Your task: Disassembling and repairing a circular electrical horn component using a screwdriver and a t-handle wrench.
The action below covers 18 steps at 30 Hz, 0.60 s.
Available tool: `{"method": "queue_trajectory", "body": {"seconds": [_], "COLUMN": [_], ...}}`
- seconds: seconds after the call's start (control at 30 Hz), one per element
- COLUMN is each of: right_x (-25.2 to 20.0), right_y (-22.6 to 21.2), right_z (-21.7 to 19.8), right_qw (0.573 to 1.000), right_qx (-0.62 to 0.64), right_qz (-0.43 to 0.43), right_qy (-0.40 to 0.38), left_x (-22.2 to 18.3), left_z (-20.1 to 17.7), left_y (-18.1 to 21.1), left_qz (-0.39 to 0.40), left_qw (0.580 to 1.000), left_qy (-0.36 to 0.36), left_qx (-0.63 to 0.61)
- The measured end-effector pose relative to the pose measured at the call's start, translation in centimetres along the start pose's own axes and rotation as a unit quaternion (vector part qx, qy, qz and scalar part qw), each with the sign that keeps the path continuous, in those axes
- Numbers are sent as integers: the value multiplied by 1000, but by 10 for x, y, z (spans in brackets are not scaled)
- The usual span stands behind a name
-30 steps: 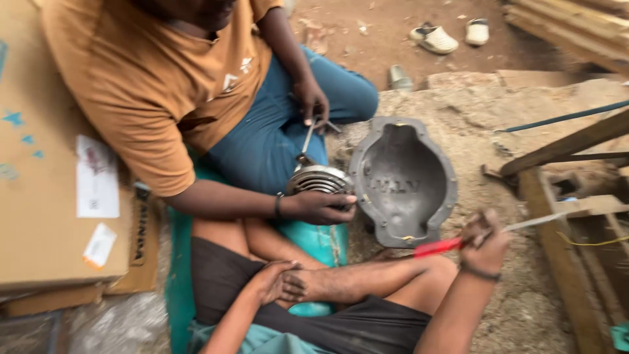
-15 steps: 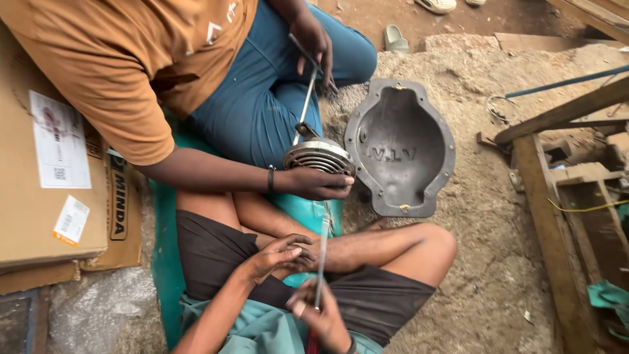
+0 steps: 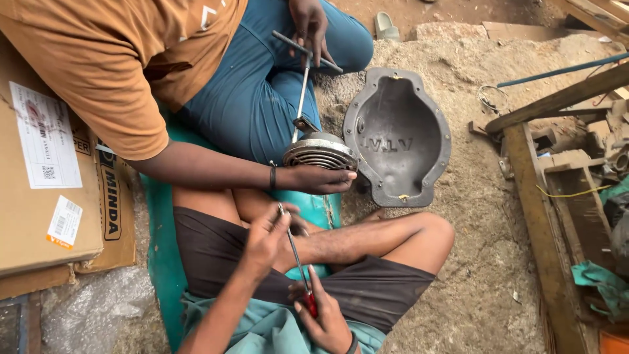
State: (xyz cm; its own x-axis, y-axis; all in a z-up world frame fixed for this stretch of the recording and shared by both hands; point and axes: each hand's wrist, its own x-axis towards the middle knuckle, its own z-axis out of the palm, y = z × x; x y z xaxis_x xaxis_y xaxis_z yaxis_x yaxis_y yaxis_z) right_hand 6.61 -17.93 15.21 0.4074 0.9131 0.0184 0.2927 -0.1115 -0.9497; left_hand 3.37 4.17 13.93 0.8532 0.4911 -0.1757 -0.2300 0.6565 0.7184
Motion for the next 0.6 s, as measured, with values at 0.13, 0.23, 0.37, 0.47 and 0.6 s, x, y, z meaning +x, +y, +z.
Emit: {"method": "queue_trajectory", "body": {"seconds": [0.13, 0.23, 0.37, 0.47, 0.6], "right_x": [20, 34, 47, 62, 76], "right_y": [-24, -40, -53, -56, -62], "right_z": [-3, 5, 21, 27, 34], "right_qw": [999, 995, 934, 930, 933], "right_qx": [-46, 70, 301, 307, 285], "right_qz": [15, 53, 193, 200, 213], "right_qy": [-19, -37, -12, 17, 51], "left_x": [17, 32, 58, 76, 85], "left_z": [10, 19, 10, 3, 6], "left_y": [46, 79, 91, 94, 99], "left_qz": [43, 111, 217, 292, 172], "left_qw": [991, 964, 837, 796, 816], "left_qy": [53, 100, 139, 129, 144], "left_qx": [119, 221, 483, 515, 533]}}
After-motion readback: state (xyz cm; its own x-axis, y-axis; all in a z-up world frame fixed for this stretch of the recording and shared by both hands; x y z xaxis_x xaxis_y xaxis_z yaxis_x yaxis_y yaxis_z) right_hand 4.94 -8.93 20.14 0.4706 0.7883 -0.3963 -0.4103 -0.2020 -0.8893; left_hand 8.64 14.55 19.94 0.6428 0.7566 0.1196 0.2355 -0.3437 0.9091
